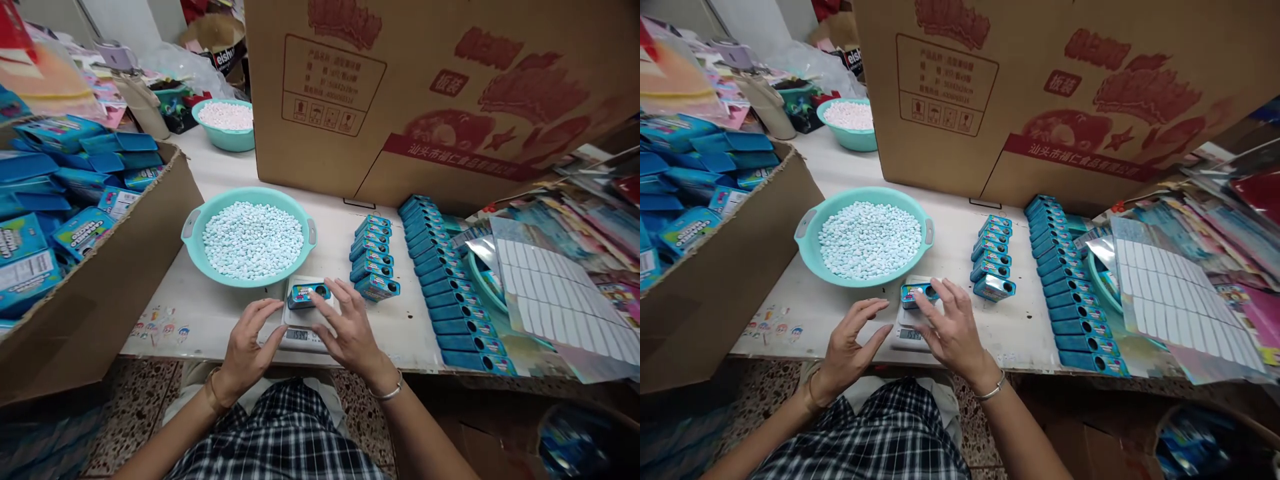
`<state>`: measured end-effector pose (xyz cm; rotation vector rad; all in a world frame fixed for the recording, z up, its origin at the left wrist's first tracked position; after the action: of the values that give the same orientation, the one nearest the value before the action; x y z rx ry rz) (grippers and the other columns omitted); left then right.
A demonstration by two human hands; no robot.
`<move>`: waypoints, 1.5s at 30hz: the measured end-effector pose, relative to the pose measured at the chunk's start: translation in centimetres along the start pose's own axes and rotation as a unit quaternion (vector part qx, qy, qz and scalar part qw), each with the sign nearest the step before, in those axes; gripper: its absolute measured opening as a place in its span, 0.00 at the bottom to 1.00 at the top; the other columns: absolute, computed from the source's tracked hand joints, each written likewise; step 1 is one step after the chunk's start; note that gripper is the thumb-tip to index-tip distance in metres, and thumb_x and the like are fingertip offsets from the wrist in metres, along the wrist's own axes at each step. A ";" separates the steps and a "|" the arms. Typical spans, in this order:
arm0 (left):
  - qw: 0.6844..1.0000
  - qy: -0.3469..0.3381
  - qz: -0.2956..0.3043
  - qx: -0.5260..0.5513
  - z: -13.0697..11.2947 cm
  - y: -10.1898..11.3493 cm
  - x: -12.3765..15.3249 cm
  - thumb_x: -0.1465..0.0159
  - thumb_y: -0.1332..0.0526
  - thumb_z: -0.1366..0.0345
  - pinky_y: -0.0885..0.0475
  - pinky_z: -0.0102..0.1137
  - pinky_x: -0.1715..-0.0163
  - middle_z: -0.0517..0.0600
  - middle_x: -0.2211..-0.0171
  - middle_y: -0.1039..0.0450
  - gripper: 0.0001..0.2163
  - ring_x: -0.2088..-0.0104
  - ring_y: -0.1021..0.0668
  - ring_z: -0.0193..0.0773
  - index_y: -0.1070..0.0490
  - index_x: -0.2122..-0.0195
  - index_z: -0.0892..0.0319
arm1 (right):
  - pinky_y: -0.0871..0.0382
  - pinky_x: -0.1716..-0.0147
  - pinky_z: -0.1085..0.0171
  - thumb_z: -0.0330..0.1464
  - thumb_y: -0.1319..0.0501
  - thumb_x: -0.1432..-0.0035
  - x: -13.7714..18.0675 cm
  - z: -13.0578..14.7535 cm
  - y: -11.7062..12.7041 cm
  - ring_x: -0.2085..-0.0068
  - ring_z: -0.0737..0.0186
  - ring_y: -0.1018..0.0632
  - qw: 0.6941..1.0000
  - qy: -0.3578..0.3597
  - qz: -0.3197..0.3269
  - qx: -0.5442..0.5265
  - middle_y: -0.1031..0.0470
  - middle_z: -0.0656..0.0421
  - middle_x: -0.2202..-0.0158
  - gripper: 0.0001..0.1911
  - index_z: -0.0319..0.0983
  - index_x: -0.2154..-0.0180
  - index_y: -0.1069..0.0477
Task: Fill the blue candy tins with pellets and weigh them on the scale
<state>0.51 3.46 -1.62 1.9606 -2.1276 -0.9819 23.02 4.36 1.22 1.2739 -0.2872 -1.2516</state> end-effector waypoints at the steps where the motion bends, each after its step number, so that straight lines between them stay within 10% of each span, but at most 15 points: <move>1: 1.000 -0.001 0.002 0.000 0.0 -0.2 -0.1 0.35 0.39 0.68 0.28 0.40 0.46 0.54 0.48 0.30 0.19 0.46 0.27 0.44 0.32 0.43 0.52 | 0.46 0.38 0.41 0.40 0.39 0.38 -0.3 0.3 -0.4 0.34 0.42 0.42 0.999 0.017 0.026 0.032 0.44 0.49 0.33 0.28 0.48 0.37 0.37; 11: 0.997 0.069 -0.030 -0.007 2.3 1.0 1.1 0.34 0.39 0.65 0.27 0.39 0.50 0.54 0.48 0.30 0.17 0.47 0.26 0.44 0.33 0.44 0.52 | 0.44 0.40 0.41 0.40 0.42 0.36 -0.5 -3.2 0.3 0.35 0.45 0.39 0.998 -0.047 0.030 -0.017 0.40 0.51 0.34 0.22 0.49 0.41 0.33; 16: 0.992 0.115 -0.042 0.007 3.7 1.8 2.3 0.34 0.40 0.63 0.25 0.36 0.54 0.53 0.48 0.31 0.17 0.49 0.26 0.43 0.32 0.44 0.52 | 0.32 0.50 0.55 0.35 0.48 0.32 -7.7 -4.8 1.7 0.49 0.55 0.26 0.993 -0.070 0.024 -0.093 0.26 0.52 0.51 0.16 0.44 0.46 0.29; 25: 0.978 0.189 -0.089 0.004 4.2 3.8 5.1 0.34 0.40 0.59 0.26 0.38 0.52 0.52 0.47 0.31 0.16 0.50 0.25 0.42 0.32 0.45 0.51 | 0.38 0.66 0.69 0.33 0.32 0.49 -20.7 -3.0 -8.9 0.73 0.73 0.29 0.957 -0.001 0.285 -0.048 0.29 0.66 0.80 0.12 0.32 0.77 0.27; 30: 0.965 0.241 -0.098 0.018 5.1 4.2 6.8 0.34 0.40 0.57 0.26 0.39 0.52 0.52 0.48 0.30 0.16 0.51 0.24 0.42 0.31 0.46 0.52 | 0.42 0.68 0.71 0.35 0.37 0.44 -20.6 -3.7 -9.8 0.74 0.76 0.31 0.964 0.001 0.261 -0.059 0.33 0.69 0.83 0.17 0.32 0.81 0.31; 37: 0.975 0.208 -0.076 0.025 5.1 3.8 5.8 0.34 0.40 0.57 0.26 0.39 0.52 0.52 0.49 0.30 0.16 0.52 0.23 0.42 0.32 0.46 0.52 | 0.38 0.61 0.67 0.34 0.40 0.38 -19.7 -4.5 -6.2 0.60 0.64 0.26 0.976 0.016 0.208 -0.060 0.23 0.57 0.63 0.10 0.36 0.67 0.23; 45: 0.978 0.199 -0.055 0.033 5.2 2.7 5.3 0.35 0.40 0.57 0.24 0.38 0.54 0.52 0.50 0.29 0.16 0.53 0.22 0.43 0.31 0.47 0.52 | 0.32 0.55 0.60 0.37 0.47 0.32 -9.1 -3.1 1.7 0.56 0.59 0.25 0.981 -0.049 0.123 -0.144 0.24 0.56 0.59 0.12 0.43 0.55 0.25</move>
<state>-5.25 0.59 -6.22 2.1073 -1.8676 -0.4790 22.85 13.05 5.57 0.9017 -0.3123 -1.1007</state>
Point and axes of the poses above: each hand's wrist, its own x-axis away from the middle knuckle, its own y-axis out of the back of the hand, z = x × y, the point moved 1 cm from there along -x, towards the middle knuckle
